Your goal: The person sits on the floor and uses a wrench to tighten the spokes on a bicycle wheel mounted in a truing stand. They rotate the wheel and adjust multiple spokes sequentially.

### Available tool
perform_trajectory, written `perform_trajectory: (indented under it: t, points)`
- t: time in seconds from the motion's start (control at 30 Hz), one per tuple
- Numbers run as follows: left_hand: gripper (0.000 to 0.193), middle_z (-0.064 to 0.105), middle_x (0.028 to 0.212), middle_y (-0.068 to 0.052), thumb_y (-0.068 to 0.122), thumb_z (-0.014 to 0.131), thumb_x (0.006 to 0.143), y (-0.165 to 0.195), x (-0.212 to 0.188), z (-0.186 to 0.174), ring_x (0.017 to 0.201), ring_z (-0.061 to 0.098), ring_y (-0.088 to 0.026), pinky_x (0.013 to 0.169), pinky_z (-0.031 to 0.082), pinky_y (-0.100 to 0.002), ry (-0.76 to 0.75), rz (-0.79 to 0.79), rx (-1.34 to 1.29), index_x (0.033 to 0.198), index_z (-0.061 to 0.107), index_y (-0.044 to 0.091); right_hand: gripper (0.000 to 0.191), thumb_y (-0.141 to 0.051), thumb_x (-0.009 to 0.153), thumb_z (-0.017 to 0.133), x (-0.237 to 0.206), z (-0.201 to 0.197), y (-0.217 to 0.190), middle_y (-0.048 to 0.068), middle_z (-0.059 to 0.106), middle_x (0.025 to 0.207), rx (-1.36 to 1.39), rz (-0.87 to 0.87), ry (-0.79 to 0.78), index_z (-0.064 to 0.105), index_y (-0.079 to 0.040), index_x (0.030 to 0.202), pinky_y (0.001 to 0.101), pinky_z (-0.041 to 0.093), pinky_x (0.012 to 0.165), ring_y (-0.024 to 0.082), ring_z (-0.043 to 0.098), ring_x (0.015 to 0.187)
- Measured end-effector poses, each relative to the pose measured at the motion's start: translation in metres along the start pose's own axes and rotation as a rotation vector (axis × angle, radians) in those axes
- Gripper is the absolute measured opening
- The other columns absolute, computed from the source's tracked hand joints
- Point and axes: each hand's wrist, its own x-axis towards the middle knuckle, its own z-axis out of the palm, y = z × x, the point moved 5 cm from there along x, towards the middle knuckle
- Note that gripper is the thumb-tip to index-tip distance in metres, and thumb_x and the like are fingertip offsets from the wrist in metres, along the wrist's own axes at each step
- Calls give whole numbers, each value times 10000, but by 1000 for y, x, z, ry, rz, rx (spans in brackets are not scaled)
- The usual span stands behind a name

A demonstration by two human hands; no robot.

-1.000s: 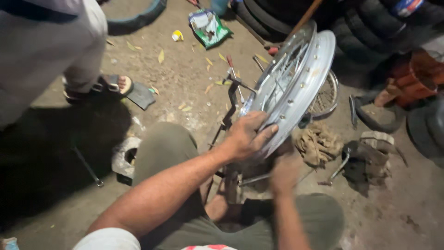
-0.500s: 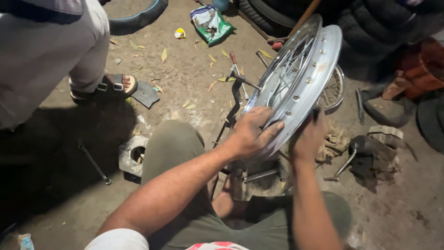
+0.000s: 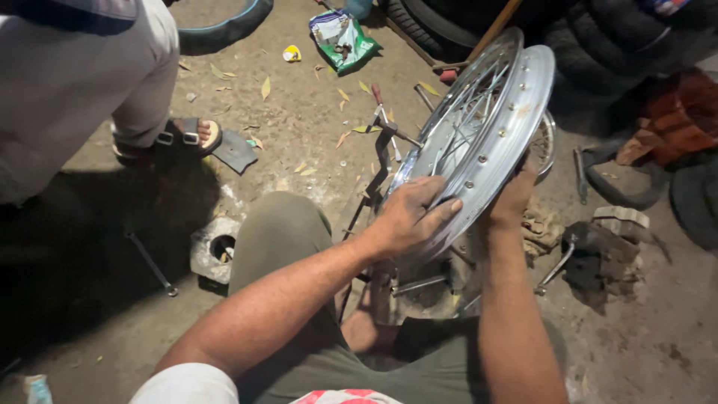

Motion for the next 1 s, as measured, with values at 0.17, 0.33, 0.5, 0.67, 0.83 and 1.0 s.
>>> perform_trajectory:
  t: [0.17,0.33,0.5,0.67,0.83,1.0]
  points:
    - [327,666,1017,-212,295,654,1005,0,-1,-7,975,637,-415,867,513,-470,90,149,28,1064,657,-27,298,-101,1079,453,-99,11,-9,181,679,1202,-237,244,228,632,40,1271,372,523,940,248,650,1095]
    - [318,673,923,-201,305,695,966,-3,3,-4,911,647,-407,826,514,-478,70,41,46,992,695,-11,387,-44,996,503,-155,28,9,161,611,1344,302,311,107,542,32,1374,343,491,1034,231,595,1220]
    - [314,658,946,-211,286,698,973,9,1,-6,910,650,-415,815,517,-474,107,34,-1,982,666,-26,235,-123,1114,464,-45,-16,22,69,680,1004,-249,80,140,641,27,1151,362,504,794,216,647,893]
    - [320,650,983,-226,287,691,994,5,-3,-8,942,643,-424,841,521,-468,65,32,-10,996,652,-30,274,-155,1130,446,-18,8,8,82,677,1100,350,202,88,639,18,1220,337,520,870,184,622,968]
    - [312,657,1017,-219,293,673,984,0,1,-10,963,641,-408,860,519,-468,111,140,-34,1045,659,-13,311,-106,1061,481,-140,41,-16,89,671,1239,120,475,273,608,14,1318,328,521,940,183,644,1118]
    - [302,659,906,-214,291,705,954,0,-1,-5,918,641,-422,827,504,-480,71,24,24,933,681,-9,230,-126,1065,554,-111,19,-1,110,677,1143,186,310,236,580,14,1246,337,554,851,197,661,1002]
